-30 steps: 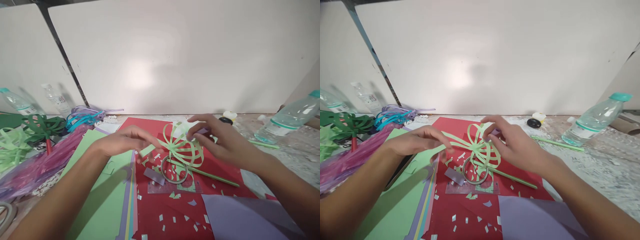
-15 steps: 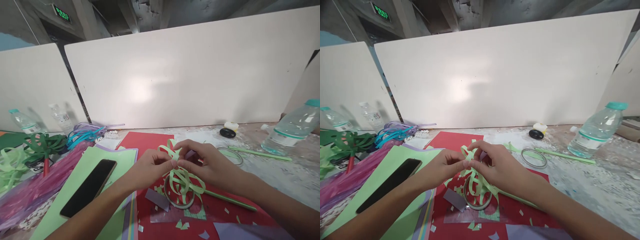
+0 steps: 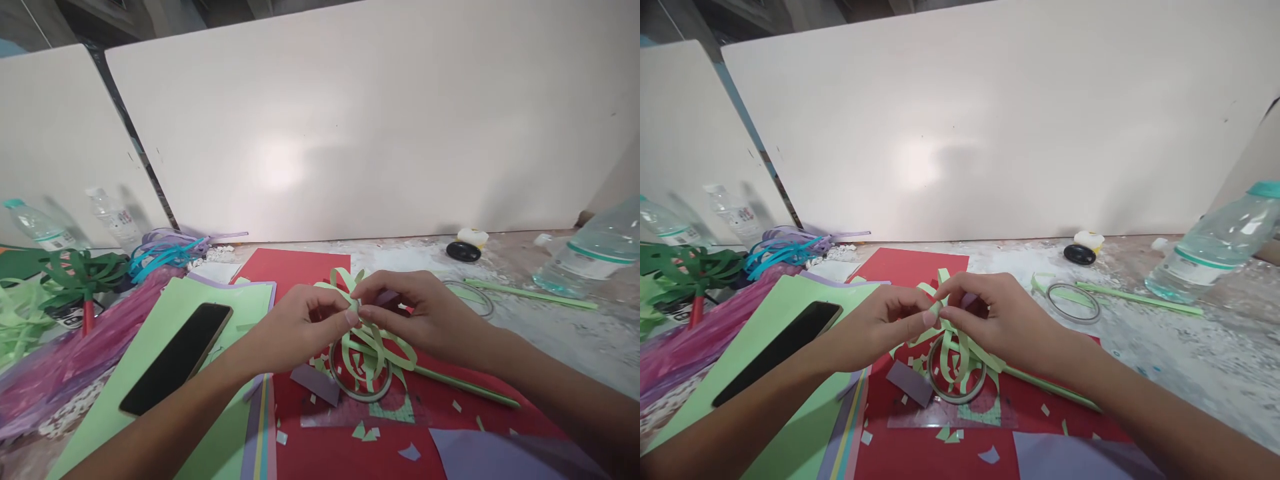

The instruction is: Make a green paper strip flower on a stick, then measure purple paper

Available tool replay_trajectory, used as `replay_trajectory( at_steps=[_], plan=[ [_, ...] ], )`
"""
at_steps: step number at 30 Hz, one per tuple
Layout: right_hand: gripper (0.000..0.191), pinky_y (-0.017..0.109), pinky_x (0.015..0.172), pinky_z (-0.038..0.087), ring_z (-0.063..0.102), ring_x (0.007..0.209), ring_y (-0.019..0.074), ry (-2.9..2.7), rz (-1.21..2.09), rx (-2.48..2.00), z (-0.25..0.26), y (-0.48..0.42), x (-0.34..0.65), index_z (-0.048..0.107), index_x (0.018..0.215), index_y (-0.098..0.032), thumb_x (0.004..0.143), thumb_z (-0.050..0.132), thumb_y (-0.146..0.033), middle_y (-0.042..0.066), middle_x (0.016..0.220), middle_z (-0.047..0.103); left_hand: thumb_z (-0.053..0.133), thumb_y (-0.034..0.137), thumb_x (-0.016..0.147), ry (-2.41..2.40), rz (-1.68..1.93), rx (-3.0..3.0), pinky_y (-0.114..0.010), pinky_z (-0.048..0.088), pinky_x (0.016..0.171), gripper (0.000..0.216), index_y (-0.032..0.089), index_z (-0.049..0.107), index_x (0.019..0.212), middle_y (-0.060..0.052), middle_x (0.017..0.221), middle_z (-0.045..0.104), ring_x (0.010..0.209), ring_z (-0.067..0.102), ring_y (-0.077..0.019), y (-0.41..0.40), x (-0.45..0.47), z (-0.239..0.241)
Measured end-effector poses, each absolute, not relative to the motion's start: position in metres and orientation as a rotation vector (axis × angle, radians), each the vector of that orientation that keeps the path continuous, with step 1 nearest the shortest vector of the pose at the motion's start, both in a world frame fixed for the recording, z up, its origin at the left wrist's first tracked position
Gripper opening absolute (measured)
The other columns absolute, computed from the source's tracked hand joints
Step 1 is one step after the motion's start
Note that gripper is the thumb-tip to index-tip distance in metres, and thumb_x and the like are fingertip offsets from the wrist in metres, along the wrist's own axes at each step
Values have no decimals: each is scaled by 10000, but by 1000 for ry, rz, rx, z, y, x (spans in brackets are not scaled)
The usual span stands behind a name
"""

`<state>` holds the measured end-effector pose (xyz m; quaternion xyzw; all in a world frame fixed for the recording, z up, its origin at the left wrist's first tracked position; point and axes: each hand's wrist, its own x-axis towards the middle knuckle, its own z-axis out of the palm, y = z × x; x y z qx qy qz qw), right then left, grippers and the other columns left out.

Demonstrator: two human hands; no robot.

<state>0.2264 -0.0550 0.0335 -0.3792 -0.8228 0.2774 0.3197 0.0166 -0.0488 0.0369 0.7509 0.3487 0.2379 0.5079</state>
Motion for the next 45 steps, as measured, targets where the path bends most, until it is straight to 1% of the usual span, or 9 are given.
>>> replay_trajectory(
  at_steps=[3, 6, 9, 14, 23, 27, 32, 37, 45],
  plan=[
    [147, 255, 604, 517, 634, 657, 136, -2110, 624, -1003, 32, -54, 227, 636, 973, -224, 881, 593, -330, 26, 810, 708, 557, 439, 876, 888, 585, 1801, -235, 275, 503, 304, 161, 577, 756, 41, 607, 402, 550, 342, -79, -47, 16, 35],
    [85, 229, 554, 472, 589, 601, 110, -2128, 456, -920, 31, -55, 227, 655, 907, -224, 880, 584, -263, 8, 739, 675, 562, 454, 870, 914, 581, 1801, -235, 263, 489, 305, 163, 614, 795, 44, 592, 391, 535, 325, -77, -46, 14, 34],
    [100, 223, 506, 415, 538, 549, 97, -2164, 287, -826, 30, -56, 228, 667, 870, -234, 872, 572, -203, -6, 676, 642, 563, 439, 871, 903, 568, 1796, -231, 242, 474, 286, 169, 638, 820, 51, 569, 362, 518, 291, -75, -47, 14, 34],
    [161, 238, 526, 428, 588, 617, 122, -2189, 165, -706, 28, -57, 229, 661, 933, -245, 873, 547, -149, 28, 760, 689, 593, 400, 853, 917, 583, 1802, -225, 212, 460, 282, 162, 571, 704, 57, 546, 315, 507, 266, -71, -48, 15, 36],
    [143, 225, 505, 401, 551, 548, 99, -2225, 201, -766, 28, -56, 228, 708, 910, -231, 883, 572, -199, 7, 661, 667, 574, 392, 856, 1004, 575, 1938, -227, 255, 474, 262, 157, 612, 746, 42, 562, 397, 524, 329, -82, -54, 17, 39],
    [141, 228, 516, 413, 568, 559, 104, -2278, 266, -811, 29, -56, 229, 731, 923, -244, 873, 599, -238, 7, 693, 696, 536, 377, 869, 1043, 552, 1990, -230, 267, 480, 266, 165, 613, 730, 38, 550, 405, 520, 346, -87, -56, 17, 41],
    [136, 239, 519, 421, 578, 547, 109, -2295, 295, -861, 28, -55, 230, 740, 908, -236, 865, 615, -269, 11, 705, 720, 468, 357, 899, 1066, 493, 2100, -234, 258, 476, 301, 176, 554, 674, 36, 550, 423, 522, 361, -88, -58, 19, 43],
    [144, 232, 529, 434, 612, 586, 109, -2335, 300, -796, 27, -53, 231, 730, 885, -231, 850, 597, -188, 1, 743, 733, 433, 380, 918, 1066, 450, 2139, -239, 234, 452, 361, 175, 443, 622, 40, 531, 349, 506, 283, -88, -60, 19, 43],
    [155, 222, 500, 413, 569, 525, 94, -2331, 292, -852, 31, -56, 229, 720, 853, -228, 827, 580, -168, -16, 660, 697, 463, 327, 901, 1037, 466, 2111, -228, 232, 450, 329, 170, 434, 614, 43, 534, 346, 516, 286, -83, -60, 20, 45]
  ],
)
